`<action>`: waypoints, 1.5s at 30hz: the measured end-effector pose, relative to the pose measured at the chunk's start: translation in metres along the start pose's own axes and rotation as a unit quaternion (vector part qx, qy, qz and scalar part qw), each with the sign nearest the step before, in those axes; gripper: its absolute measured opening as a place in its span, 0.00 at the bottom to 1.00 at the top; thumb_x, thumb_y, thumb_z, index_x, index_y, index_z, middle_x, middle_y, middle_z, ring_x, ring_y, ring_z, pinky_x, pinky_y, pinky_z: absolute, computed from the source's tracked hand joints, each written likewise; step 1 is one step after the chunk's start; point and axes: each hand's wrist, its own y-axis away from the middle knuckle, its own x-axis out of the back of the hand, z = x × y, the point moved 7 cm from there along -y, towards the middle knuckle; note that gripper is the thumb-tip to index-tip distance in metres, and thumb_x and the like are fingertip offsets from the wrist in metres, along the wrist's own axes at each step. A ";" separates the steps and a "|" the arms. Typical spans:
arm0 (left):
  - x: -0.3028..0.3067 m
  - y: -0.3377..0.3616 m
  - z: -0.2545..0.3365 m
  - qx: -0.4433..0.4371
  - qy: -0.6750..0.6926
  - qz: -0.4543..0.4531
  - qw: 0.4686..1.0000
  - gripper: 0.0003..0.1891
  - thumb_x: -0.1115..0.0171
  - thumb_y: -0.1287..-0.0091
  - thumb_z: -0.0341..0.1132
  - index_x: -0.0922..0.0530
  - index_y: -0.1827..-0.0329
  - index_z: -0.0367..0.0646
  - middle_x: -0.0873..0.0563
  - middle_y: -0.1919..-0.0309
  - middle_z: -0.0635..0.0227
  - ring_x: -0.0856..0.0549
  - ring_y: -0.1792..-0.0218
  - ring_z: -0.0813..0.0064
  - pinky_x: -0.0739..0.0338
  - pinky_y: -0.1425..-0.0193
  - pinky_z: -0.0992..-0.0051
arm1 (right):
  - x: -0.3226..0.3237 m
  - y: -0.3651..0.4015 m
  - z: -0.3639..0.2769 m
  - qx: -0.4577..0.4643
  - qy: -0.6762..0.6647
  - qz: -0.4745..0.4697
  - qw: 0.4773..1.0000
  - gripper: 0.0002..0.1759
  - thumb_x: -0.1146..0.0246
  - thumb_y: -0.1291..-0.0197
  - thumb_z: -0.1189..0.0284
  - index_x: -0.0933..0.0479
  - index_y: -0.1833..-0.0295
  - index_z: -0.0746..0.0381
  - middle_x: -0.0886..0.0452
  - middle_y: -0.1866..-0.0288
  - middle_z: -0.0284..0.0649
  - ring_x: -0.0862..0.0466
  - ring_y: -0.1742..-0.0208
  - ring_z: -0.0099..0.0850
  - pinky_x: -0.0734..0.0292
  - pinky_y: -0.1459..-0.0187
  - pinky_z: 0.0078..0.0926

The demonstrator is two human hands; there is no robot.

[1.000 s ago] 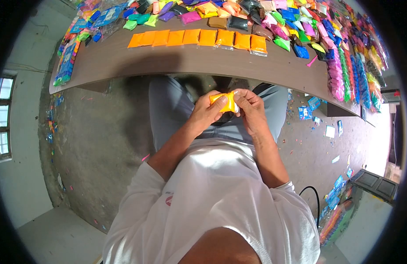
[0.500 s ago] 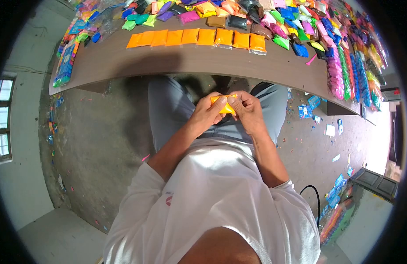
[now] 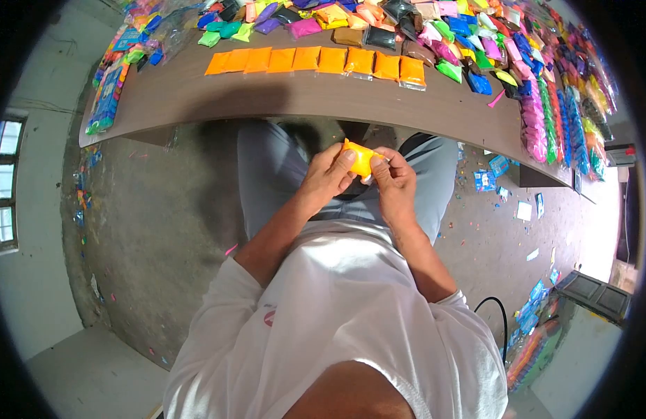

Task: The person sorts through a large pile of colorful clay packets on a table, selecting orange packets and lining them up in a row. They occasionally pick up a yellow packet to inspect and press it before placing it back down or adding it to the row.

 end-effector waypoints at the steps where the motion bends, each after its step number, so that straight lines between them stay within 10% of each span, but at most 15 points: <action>1: 0.002 0.000 -0.001 0.004 0.001 0.005 1.000 0.17 0.52 0.25 0.46 0.27 0.60 0.40 0.26 0.76 0.74 0.32 0.80 0.89 0.38 0.80 0.85 | -0.001 -0.002 -0.002 0.005 0.021 -0.023 1.000 0.11 0.38 0.35 0.70 0.23 0.52 0.66 0.21 0.68 0.32 0.25 0.71 0.17 0.30 0.69 0.15; 17: 0.005 0.000 0.001 -0.018 -0.049 0.029 0.998 0.17 0.46 0.28 0.43 0.24 0.51 0.35 0.24 0.75 0.75 0.29 0.76 0.88 0.35 0.75 0.84 | -0.001 -0.005 0.000 -0.014 0.046 -0.077 0.996 0.12 0.35 0.37 0.71 0.24 0.53 0.66 0.21 0.66 0.30 0.25 0.69 0.15 0.29 0.66 0.13; 29: 0.003 -0.001 0.003 -0.114 -0.235 0.059 0.963 0.13 0.46 0.29 0.42 0.23 0.63 0.39 0.25 0.80 0.76 0.29 0.78 0.87 0.35 0.77 0.80 | 0.000 -0.013 0.002 -0.014 0.134 -0.052 0.990 0.11 0.39 0.34 0.69 0.23 0.57 0.67 0.21 0.65 0.31 0.25 0.65 0.17 0.27 0.63 0.17; 32: 0.000 0.004 -0.003 -0.012 -0.205 0.063 0.977 0.13 0.46 0.30 0.39 0.23 0.61 0.37 0.21 0.77 0.70 0.25 0.74 0.82 0.30 0.70 0.77 | -0.002 -0.007 0.004 -0.057 0.151 -0.067 0.985 0.11 0.40 0.34 0.69 0.23 0.58 0.68 0.22 0.66 0.32 0.26 0.65 0.17 0.28 0.64 0.18; 42: 0.000 0.006 -0.015 -0.049 -0.177 0.042 0.982 0.17 0.47 0.28 0.46 0.25 0.62 0.37 0.23 0.75 0.73 0.26 0.74 0.85 0.30 0.72 0.80 | -0.006 0.011 -0.016 0.151 0.250 0.055 0.955 0.11 0.43 0.33 0.70 0.23 0.61 0.69 0.22 0.68 0.40 0.25 0.66 0.23 0.28 0.63 0.22; 45: 0.006 0.010 -0.019 -0.048 -0.211 0.059 0.974 0.18 0.50 0.27 0.45 0.24 0.63 0.36 0.23 0.75 0.73 0.26 0.73 0.83 0.29 0.71 0.78 | -0.010 0.005 0.007 0.039 0.278 -0.031 0.959 0.16 0.43 0.31 0.64 0.23 0.66 0.66 0.25 0.75 0.28 0.29 0.72 0.16 0.32 0.71 0.18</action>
